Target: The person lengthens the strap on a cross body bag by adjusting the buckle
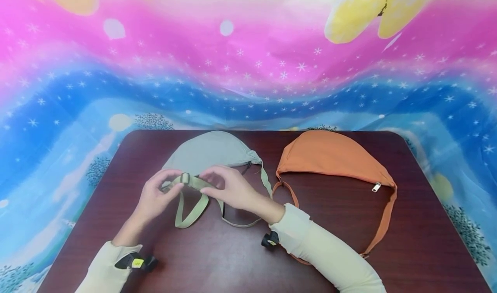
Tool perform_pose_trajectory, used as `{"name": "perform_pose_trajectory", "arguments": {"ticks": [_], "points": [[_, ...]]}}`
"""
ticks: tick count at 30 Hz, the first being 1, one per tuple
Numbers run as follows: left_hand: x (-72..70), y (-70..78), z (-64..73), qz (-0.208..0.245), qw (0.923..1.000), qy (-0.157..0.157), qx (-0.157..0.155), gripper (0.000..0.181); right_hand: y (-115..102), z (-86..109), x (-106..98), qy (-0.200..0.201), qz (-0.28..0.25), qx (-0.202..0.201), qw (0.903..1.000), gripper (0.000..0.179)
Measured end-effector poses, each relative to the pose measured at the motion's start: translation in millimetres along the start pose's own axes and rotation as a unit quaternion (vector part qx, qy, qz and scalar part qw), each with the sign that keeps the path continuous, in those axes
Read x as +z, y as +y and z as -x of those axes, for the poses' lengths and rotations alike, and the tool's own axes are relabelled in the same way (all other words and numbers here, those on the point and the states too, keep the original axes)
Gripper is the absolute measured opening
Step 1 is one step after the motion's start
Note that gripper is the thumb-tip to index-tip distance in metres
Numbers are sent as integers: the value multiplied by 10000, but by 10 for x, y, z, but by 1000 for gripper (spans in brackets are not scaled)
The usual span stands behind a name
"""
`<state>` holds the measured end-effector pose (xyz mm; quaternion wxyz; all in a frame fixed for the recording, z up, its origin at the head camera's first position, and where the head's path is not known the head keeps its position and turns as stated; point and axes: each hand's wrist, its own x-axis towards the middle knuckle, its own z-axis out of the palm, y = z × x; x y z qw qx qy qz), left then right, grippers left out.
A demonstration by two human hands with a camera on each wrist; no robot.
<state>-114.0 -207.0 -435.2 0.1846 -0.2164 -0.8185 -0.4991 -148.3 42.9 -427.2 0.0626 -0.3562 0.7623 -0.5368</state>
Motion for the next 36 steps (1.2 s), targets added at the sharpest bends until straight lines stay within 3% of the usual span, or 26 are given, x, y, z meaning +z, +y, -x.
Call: {"name": "perform_pose_trajectory", "arguments": {"ticks": [4,7,17,36], "points": [[-7,145,-40,149,9999,-54,-8,28,32,-115,104,200,-108,118,9997,42],[0,161,-51,219,9997,-88,-37,27,60,-177,162,271,-205,295,9990,44],[7,131,-12,193,9998,-62,-7,27,123,-226,268,154,-435,562,9974,32],[-9,117,-6,234,9997,-63,25,28,125,-257,357,191,-477,425,9978,30]]}}
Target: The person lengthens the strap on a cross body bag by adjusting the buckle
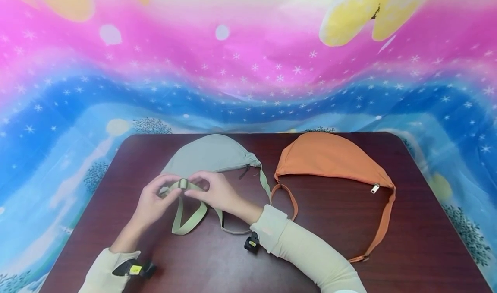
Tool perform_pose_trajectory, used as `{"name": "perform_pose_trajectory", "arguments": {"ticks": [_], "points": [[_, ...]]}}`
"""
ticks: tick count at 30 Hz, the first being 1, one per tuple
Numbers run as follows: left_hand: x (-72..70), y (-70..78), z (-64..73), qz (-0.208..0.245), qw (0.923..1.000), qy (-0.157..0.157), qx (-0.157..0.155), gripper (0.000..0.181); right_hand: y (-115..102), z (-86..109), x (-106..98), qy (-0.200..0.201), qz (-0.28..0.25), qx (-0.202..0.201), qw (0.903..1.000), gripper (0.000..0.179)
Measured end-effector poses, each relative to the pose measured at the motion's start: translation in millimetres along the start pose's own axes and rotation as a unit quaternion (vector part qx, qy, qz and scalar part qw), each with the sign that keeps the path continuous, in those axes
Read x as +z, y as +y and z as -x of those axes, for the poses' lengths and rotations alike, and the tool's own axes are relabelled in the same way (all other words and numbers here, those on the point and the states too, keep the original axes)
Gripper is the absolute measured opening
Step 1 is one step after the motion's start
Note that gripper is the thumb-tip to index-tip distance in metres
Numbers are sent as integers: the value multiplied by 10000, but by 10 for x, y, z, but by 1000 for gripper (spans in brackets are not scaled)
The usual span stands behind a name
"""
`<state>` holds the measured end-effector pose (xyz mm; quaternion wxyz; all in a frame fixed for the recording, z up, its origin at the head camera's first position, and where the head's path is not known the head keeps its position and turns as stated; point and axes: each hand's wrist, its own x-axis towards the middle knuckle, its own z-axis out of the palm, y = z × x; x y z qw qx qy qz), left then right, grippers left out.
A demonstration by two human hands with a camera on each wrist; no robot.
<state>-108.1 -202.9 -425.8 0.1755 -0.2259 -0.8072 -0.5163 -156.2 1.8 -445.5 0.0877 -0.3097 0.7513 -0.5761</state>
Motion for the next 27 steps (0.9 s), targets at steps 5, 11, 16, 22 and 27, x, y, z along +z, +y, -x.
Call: {"name": "perform_pose_trajectory", "arguments": {"ticks": [5,11,16,22,27], "points": [[-4,-2,12,-1,10000,-11,-41,28,-17,4,10,71,1,-8,10000,30],[-11,-46,26,-36,9999,-65,-83,28,-20,2,23,99,2,-24,9999,28],[-10,-249,78,-116,9998,-118,-144,32,-11,-5,39,81,-16,45,10000,27],[-52,-374,142,-295,9992,-212,-151,45,-13,-8,48,179,38,145,9997,27],[-64,-399,189,-538,9985,37,-54,51,-20,-7,54,300,81,284,9991,27]]}}
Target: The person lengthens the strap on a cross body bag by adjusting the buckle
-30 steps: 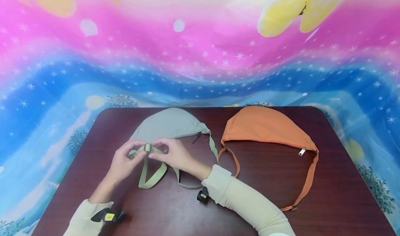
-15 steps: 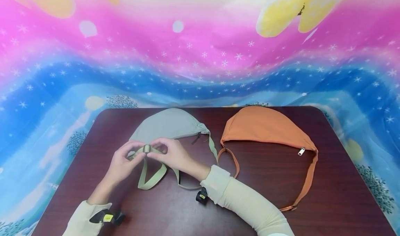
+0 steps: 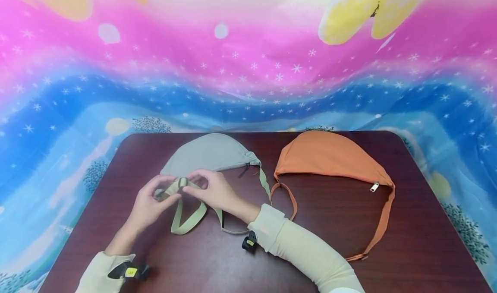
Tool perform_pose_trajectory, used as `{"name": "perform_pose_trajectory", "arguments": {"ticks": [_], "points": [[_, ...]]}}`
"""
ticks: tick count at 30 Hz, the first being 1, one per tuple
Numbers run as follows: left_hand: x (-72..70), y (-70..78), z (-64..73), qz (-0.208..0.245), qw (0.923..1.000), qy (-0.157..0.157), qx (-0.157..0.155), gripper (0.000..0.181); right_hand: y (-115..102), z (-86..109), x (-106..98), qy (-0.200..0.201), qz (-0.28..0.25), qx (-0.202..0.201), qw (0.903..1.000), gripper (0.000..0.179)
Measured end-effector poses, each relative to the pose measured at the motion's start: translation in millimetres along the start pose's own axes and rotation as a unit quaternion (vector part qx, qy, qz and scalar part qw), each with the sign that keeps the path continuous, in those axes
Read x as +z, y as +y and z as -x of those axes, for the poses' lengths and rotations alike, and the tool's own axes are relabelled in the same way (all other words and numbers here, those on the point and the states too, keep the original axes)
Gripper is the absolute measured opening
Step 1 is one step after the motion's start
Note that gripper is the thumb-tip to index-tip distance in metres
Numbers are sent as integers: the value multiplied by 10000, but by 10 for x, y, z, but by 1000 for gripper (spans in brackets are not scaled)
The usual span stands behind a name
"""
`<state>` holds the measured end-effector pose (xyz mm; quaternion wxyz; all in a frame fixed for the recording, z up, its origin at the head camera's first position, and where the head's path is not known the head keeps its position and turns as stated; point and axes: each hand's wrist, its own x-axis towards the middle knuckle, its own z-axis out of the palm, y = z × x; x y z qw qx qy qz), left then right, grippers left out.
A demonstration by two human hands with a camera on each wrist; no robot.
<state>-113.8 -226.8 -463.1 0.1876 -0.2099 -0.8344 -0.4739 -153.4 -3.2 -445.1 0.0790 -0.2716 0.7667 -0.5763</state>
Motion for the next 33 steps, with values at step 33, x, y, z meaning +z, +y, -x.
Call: {"name": "perform_pose_trajectory", "arguments": {"ticks": [33], "points": [[-94,90,-4,319,9988,383,-27,25,34,-37,78,91,28,-84,9999,27]]}}
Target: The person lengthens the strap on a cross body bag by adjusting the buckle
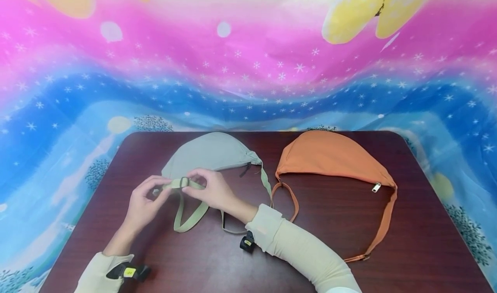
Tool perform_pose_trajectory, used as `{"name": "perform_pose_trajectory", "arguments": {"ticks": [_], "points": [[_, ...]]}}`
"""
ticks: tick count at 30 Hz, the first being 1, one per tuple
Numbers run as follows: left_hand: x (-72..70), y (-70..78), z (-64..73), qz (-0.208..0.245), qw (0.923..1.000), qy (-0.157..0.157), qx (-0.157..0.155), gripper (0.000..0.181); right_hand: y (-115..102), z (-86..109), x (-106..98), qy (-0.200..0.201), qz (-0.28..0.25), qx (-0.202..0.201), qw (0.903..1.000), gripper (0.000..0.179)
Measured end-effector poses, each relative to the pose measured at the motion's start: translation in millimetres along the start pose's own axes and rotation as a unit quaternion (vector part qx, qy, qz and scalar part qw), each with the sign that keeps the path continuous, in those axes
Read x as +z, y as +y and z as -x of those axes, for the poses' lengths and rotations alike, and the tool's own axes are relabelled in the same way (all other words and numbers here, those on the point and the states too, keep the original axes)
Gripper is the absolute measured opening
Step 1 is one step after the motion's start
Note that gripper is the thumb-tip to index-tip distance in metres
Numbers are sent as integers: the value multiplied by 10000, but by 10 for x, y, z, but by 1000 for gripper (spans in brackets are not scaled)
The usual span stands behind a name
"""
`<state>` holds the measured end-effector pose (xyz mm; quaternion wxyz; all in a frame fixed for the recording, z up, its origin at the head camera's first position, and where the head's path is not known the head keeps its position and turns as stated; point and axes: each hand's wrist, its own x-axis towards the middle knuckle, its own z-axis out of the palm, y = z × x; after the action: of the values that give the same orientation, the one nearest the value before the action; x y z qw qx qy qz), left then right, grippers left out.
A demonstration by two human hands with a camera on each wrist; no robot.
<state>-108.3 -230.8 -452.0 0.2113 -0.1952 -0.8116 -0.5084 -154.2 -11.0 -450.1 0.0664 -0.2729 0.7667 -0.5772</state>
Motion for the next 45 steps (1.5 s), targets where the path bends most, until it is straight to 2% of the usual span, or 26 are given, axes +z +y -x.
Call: {"name": "perform_pose_trajectory", "arguments": {"ticks": [4,11,16,23,27,32,39,45], "points": [[-3,-160,34,4,9997,-220,-138,24,4,-14,4,17,-4,-36,10000,27],[32,236,-64,-50,9999,-154,-27,24,14,-45,57,-121,-68,-120,9998,26],[44,233,-58,-154,9998,-92,15,28,13,-60,89,-148,-64,-132,9998,25],[31,155,44,-570,9984,43,50,47,20,-56,114,-96,-165,-130,9997,23],[22,115,86,-660,9978,113,34,40,16,-54,118,-81,-129,-167,9997,23],[4,132,75,-641,9979,-69,-49,32,8,-55,116,-144,-68,-221,9996,23],[44,-118,97,-534,9983,-191,96,36,22,-56,158,-356,114,-226,9990,24],[25,-253,148,-624,9977,-270,79,48,-14,-63,177,-276,220,-207,9992,21]]}}
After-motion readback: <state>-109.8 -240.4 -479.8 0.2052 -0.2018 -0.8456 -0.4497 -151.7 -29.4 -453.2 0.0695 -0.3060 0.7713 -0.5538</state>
